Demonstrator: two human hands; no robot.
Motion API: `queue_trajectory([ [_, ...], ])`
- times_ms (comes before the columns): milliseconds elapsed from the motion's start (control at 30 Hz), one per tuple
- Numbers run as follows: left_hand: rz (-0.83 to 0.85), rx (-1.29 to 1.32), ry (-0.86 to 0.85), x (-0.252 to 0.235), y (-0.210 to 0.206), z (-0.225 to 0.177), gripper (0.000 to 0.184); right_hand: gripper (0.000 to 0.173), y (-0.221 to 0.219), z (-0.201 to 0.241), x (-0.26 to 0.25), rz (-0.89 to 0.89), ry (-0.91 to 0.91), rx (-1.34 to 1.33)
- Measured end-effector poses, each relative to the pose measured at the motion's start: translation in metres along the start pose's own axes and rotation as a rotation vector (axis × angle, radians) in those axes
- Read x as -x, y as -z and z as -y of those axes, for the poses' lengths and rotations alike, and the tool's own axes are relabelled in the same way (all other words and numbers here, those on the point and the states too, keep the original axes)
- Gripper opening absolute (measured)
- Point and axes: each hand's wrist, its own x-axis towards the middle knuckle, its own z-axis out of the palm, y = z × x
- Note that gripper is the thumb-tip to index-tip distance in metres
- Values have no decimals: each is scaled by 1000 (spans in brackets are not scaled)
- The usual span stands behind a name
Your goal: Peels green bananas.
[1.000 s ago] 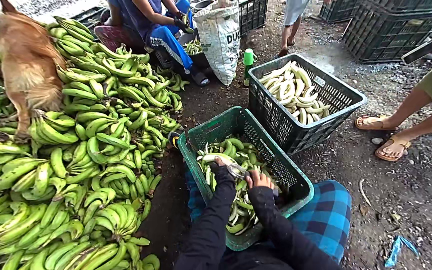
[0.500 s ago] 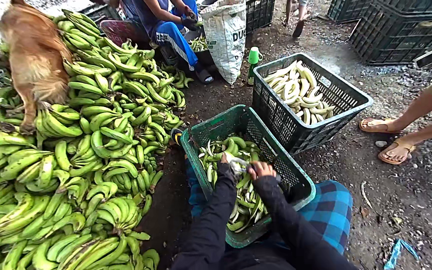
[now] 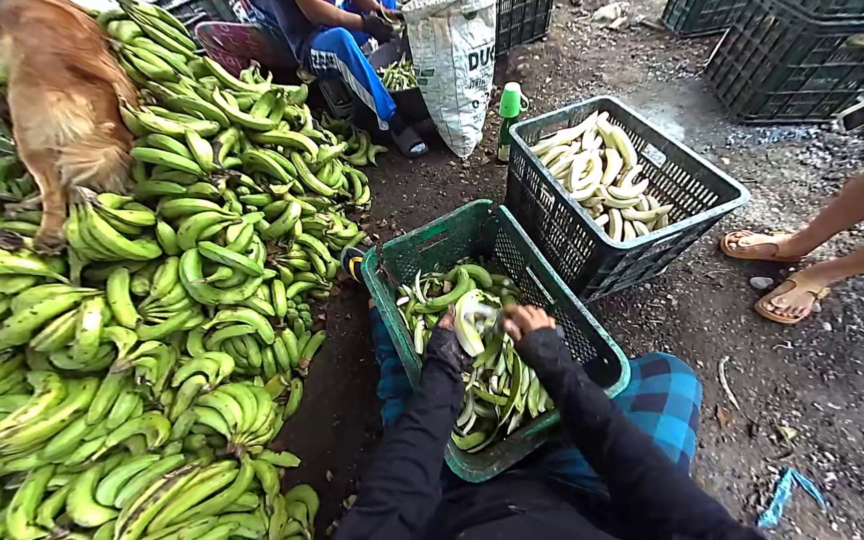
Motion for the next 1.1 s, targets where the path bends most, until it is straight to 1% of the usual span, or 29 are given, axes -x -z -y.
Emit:
queue_trajectory([
  [33,-33,-70,7,-2,-2,-3,47,45,-11,2,21,-47,53,-24],
  [67,-53,-139,16,-3,-5,-5,45,44,-17,4,35,-52,64,-59],
  [133,-74,-256,51,-1,-11,-7,44,42,-23,6,42,-73,46,-75],
  [167,-57,-301,43,-1,-10,-5,43,43,-22,12,36,-59,0,-62],
  [233,-41,-385,-17,7,-8,-3,41,47,-12,25,13,49,-190,-61],
  [267,-41,-390,-43,9,-6,-1,43,48,-13,21,-4,59,-279,-78],
  [333,-45,-309,-93,11,1,5,42,47,-21,-6,-36,-23,-390,-169],
  [367,-45,-202,-103,13,4,6,39,46,-15,-14,-43,-54,-426,-227],
  [400,-42,-62,-98,10,6,6,36,46,-3,-15,-42,-47,-413,-241],
  [433,-21,62,-69,5,10,5,40,46,6,-19,-36,-27,-346,-226],
  [500,29,167,26,-5,21,5,48,44,4,-34,-16,51,-97,-153],
  [533,34,169,55,-9,23,4,50,43,-2,-34,-3,76,35,-115],
  [567,36,142,70,-12,22,4,50,41,-7,-30,10,78,123,-94],
  [600,28,91,67,-11,19,5,48,40,-13,-23,18,67,160,-87],
  [633,18,45,53,-8,16,7,44,40,-19,-17,19,38,149,-80],
  [667,1,25,43,-3,12,8,42,42,-23,-10,14,10,85,-64],
  [733,-82,71,86,5,6,12,39,48,-24,0,-9,29,-173,2],
  [800,-119,150,137,6,12,19,39,55,-29,-9,-25,139,-415,79],
  [833,-128,125,136,5,17,23,39,59,-30,-14,-25,246,-501,113],
  [867,-146,25,126,1,21,25,38,61,-32,-20,-23,321,-549,125],
  [900,-167,-152,121,-4,24,23,38,61,-38,-29,-21,335,-574,104],
  [933,-173,-361,125,-9,23,15,40,59,-39,-31,-17,322,-597,42],
  [967,-153,-544,130,-14,16,2,46,57,-33,-27,-14,318,-619,-27],
  [1000,-105,-668,103,-19,5,-13,51,56,-30,-26,-11,307,-625,-47],
  [1033,-37,-708,36,-22,-12,-33,54,56,-31,-30,-12,300,-624,-70],
  [1067,50,-604,-59,-23,-34,-56,55,56,-36,-38,-17,295,-620,-115],
  [1100,177,-436,-129,-19,-58,-84,56,55,-39,-45,-22,287,-612,-153],
])
